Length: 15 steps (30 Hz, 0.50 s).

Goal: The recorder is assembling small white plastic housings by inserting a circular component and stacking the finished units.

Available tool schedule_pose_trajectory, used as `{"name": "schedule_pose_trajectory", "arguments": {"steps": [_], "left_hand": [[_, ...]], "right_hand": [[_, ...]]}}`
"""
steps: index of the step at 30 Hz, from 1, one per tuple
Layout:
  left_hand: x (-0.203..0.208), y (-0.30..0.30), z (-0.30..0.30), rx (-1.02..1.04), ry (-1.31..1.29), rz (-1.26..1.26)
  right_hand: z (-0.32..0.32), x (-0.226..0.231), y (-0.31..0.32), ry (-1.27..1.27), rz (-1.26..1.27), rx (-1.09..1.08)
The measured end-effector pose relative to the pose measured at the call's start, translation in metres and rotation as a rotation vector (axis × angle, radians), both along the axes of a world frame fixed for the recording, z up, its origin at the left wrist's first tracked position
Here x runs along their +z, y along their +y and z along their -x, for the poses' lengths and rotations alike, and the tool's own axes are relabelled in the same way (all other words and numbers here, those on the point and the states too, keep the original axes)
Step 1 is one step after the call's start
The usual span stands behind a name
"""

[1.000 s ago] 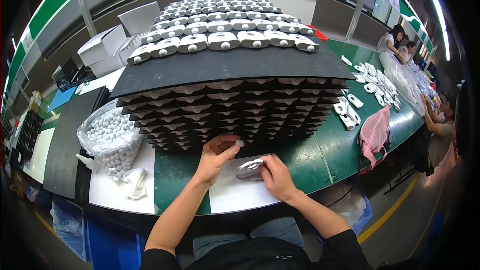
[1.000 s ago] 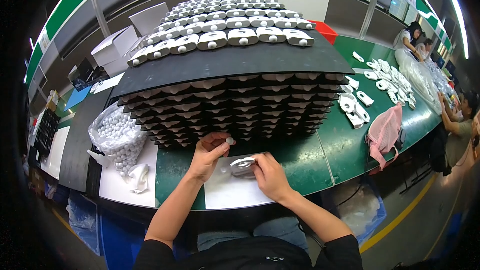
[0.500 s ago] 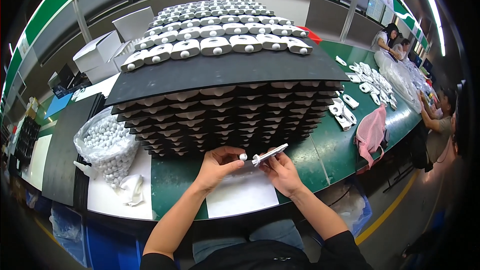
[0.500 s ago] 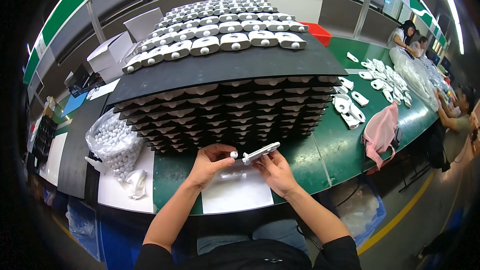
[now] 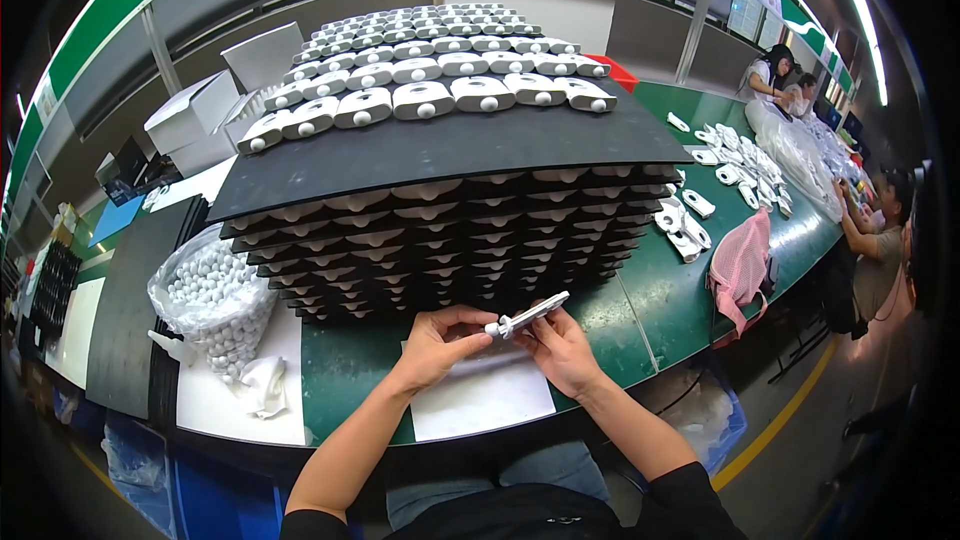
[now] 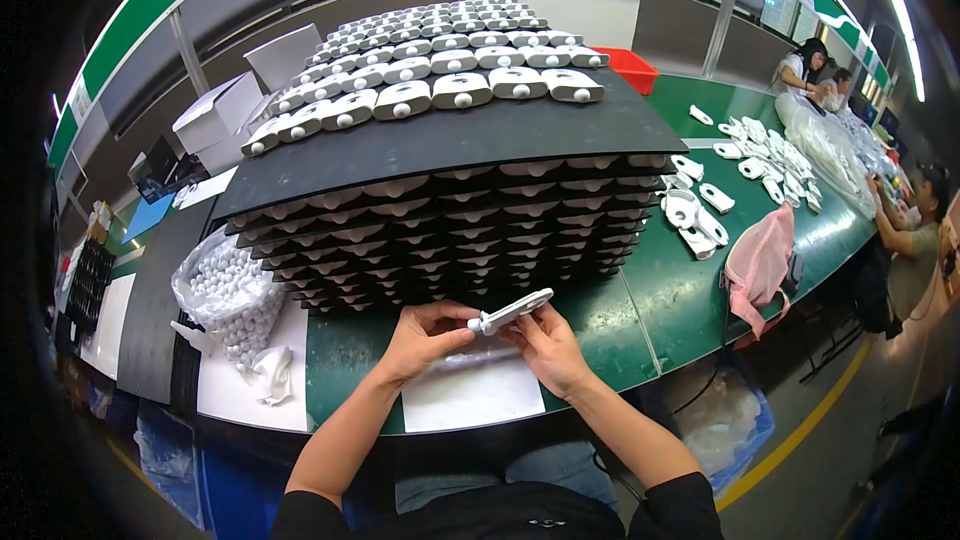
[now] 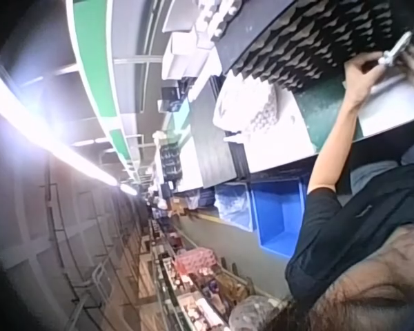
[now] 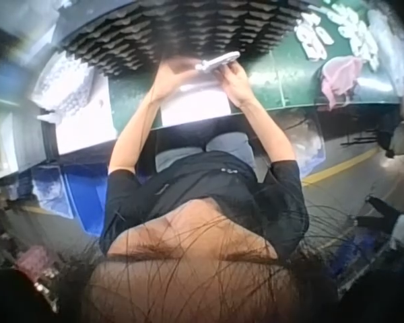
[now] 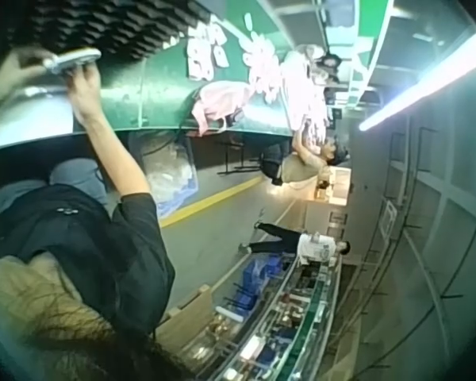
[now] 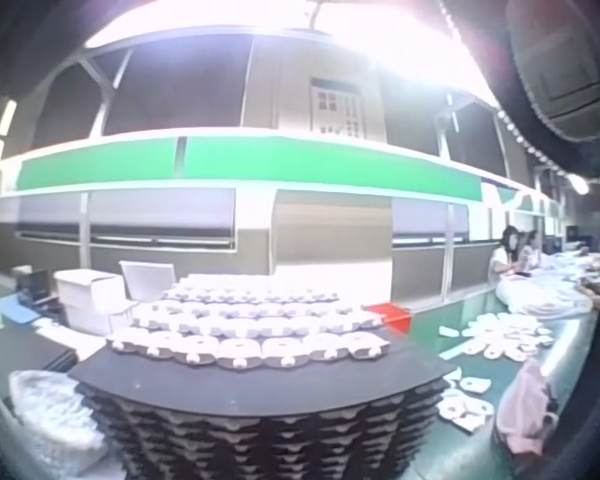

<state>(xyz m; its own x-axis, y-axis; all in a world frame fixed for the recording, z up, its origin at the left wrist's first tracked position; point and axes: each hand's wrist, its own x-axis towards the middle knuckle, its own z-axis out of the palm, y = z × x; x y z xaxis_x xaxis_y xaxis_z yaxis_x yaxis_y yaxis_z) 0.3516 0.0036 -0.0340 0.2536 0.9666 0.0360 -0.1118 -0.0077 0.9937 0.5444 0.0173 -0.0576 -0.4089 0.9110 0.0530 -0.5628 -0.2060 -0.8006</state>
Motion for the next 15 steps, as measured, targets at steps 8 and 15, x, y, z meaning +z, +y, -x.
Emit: {"name": "schedule_pose_trajectory", "arguments": {"steps": [8,15], "left_hand": [[0.0009,0.0001,-0.0003,-0.002,0.023,-0.023],[-0.0045,0.0005,0.0006,0.022,0.065,-0.061]], "right_hand": [[0.0009,-0.0008,0.0019,-0.014,0.009,-0.018],[-0.0011,0.0019,-0.0001,-0.179,-0.053,0.007]]}}
